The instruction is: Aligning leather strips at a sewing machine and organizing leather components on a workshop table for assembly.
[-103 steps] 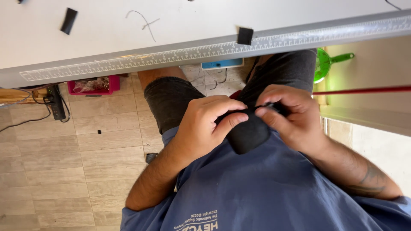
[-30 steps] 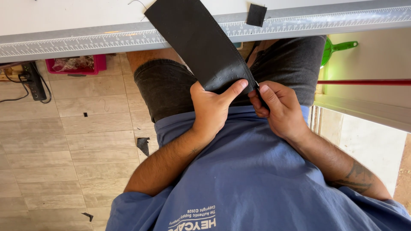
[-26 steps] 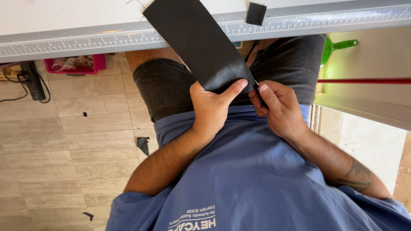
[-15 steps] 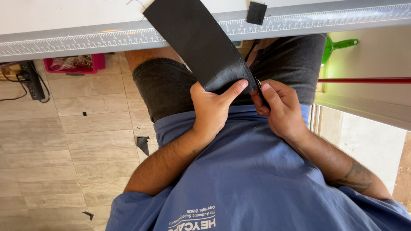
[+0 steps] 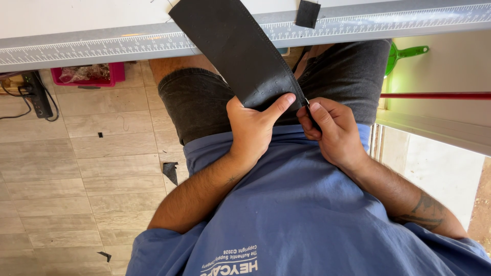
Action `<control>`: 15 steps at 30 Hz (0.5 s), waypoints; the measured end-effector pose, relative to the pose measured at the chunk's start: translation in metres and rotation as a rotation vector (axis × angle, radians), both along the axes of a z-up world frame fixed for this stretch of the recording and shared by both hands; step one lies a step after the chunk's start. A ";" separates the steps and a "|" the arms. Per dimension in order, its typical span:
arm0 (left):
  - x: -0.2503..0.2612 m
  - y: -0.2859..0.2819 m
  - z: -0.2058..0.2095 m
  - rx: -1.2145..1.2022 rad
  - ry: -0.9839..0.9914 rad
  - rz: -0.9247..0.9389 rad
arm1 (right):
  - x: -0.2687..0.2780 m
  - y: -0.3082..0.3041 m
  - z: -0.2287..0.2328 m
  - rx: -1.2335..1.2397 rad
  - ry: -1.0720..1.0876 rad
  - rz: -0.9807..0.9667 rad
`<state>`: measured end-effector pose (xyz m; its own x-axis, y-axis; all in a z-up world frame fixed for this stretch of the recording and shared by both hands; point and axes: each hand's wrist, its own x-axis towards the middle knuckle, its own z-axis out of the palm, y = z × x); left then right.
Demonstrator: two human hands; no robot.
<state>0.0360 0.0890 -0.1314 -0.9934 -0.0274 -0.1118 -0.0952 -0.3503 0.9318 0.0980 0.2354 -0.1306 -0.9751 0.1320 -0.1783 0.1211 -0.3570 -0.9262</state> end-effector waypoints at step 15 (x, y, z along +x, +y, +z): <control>0.002 0.002 0.007 -0.018 -0.008 0.004 | 0.001 0.000 -0.001 0.049 -0.011 -0.005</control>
